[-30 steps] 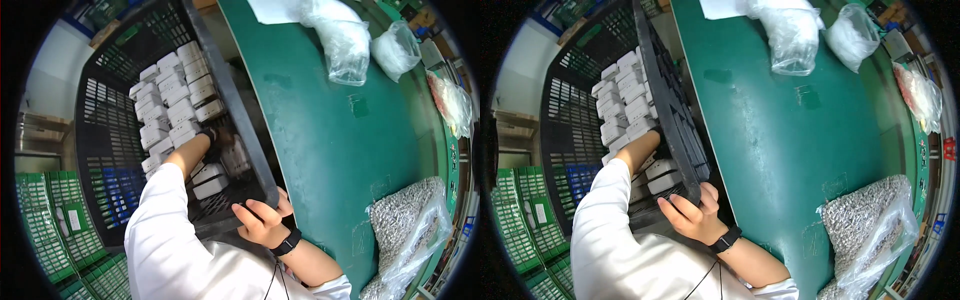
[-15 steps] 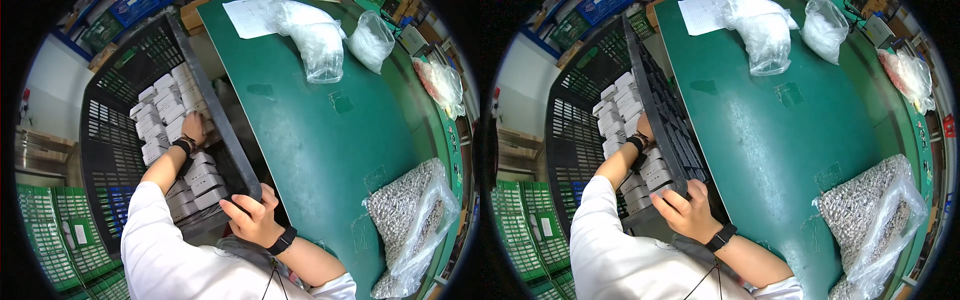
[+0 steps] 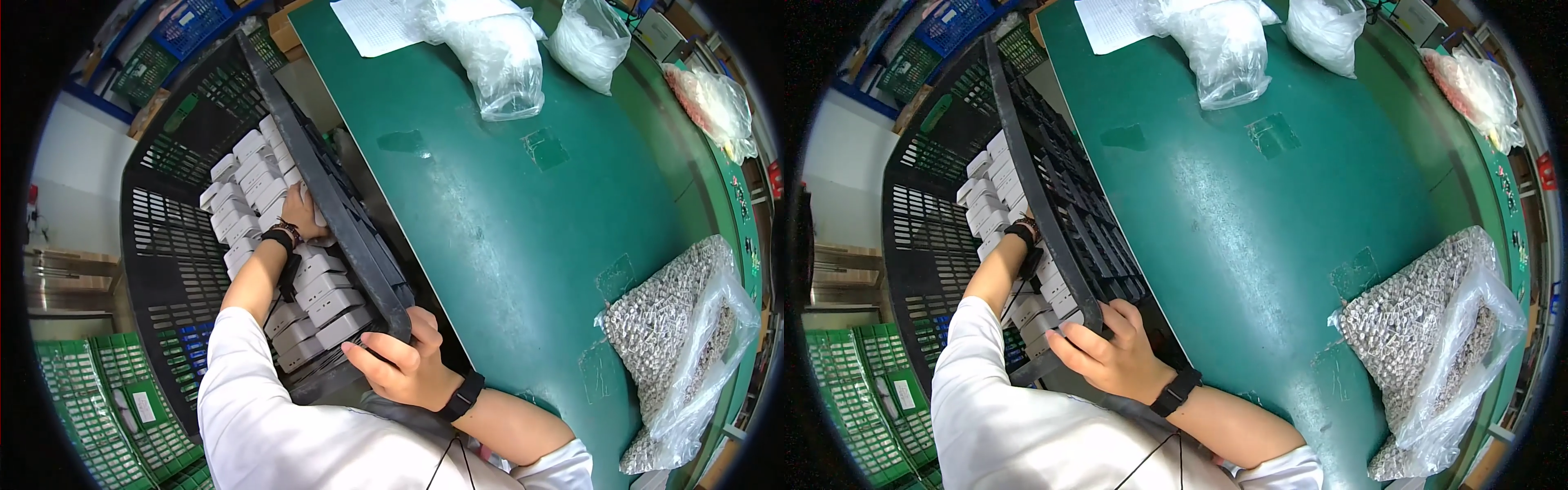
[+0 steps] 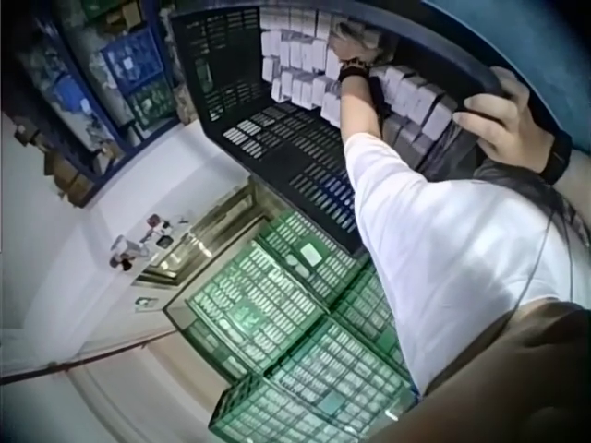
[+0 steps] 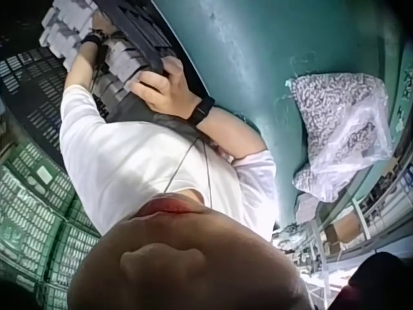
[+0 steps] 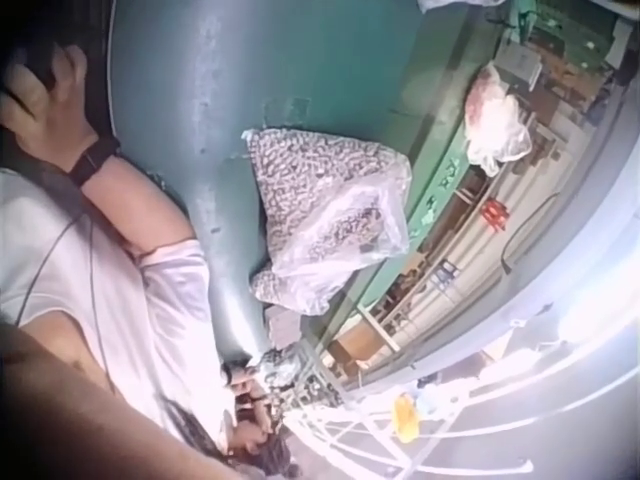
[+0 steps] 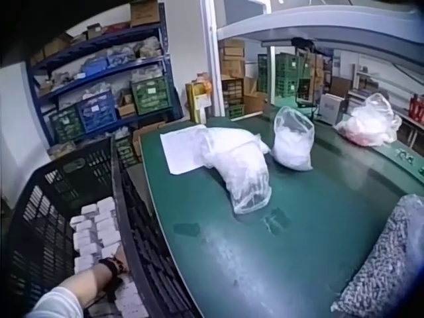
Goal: The person removes plastic housings from a crate, places them on the table, and retrieves small plastic components from bags. They then insert these components into the housings by hand before returning the housings to the crate.
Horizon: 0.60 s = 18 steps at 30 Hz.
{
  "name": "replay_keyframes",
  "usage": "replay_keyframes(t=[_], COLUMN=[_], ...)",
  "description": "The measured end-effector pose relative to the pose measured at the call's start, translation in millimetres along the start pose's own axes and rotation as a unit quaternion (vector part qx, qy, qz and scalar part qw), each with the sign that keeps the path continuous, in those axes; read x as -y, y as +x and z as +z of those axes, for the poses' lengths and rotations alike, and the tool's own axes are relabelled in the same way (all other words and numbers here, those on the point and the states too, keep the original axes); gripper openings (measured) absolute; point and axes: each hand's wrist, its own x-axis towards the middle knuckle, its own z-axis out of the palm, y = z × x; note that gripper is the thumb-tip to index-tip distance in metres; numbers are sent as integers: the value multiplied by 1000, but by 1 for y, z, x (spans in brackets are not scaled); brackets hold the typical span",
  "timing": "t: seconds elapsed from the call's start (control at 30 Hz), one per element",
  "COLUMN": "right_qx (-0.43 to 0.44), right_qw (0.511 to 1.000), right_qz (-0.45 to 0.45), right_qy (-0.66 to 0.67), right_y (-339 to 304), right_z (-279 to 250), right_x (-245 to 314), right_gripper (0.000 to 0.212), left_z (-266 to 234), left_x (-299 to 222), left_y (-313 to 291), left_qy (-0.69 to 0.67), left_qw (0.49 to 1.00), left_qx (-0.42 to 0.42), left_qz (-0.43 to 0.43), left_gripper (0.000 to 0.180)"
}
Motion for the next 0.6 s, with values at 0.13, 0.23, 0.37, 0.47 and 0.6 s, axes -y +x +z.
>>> replay_keyframes(t=[0.13, 0.23, 0.37, 0.47, 0.6], right_qx=[3, 2, -4, -5, -11], right_qw=[1000, 1000, 1000, 1000, 1000], right_qz=[5, 6, 1, 0, 2], right_qy=[-3, -2, 11, 9, 7], right_y=[0, 0, 1, -1, -6], right_z=[-3, -4, -1, 1, 4], right_x=[-2, -2, 1, -1, -2], right_gripper=[41, 41, 41, 41, 31], left_z=[-3, -4, 11, 25, 8], left_x=[-24, -32, -16, -53, -123], left_y=[-2, -6, -25, -31, -39], left_qy=[-40, -42, -64, 177, 278], left_qw=[998, 998, 996, 981, 957], left_qx=[51, 40, -36, -68, -51], left_qz=[-11, 12, -41, -29, -57], left_gripper=[112, 102, 84, 74, 67])
